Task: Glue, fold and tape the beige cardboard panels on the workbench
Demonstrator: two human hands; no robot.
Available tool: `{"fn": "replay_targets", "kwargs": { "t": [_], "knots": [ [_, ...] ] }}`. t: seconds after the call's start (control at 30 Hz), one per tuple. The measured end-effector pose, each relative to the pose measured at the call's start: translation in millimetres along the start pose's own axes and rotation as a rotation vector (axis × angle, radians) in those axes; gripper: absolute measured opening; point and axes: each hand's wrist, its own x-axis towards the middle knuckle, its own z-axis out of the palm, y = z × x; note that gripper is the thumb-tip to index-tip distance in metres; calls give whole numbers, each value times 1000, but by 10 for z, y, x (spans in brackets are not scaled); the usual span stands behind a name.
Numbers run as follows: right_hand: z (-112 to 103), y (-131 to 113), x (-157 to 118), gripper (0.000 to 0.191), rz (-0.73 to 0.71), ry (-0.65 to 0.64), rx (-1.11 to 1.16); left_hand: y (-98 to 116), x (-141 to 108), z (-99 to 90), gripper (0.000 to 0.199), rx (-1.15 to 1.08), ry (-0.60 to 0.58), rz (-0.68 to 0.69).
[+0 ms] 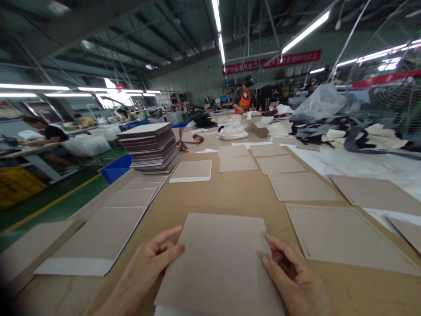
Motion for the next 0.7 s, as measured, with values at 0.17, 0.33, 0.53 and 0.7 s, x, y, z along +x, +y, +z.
{"fn": "replay_targets", "kwargs": {
  "t": [0.17,0.33,0.53,0.7],
  "knots": [
    [-53,158,-107,37,-59,-69,-44,-110,-83,3,55,192,-21,33],
    [-44,272,-111,32,-172,-120,-184,-189,-74,-1,36,311,-10,144],
    [-6,274,-66,33,-125,-129,-239,-129,34,24,32,326,-8,114],
    [68,225,-14,37,-129,-117,-271,-142,185,65,30,356,57,130]
  ]
}}
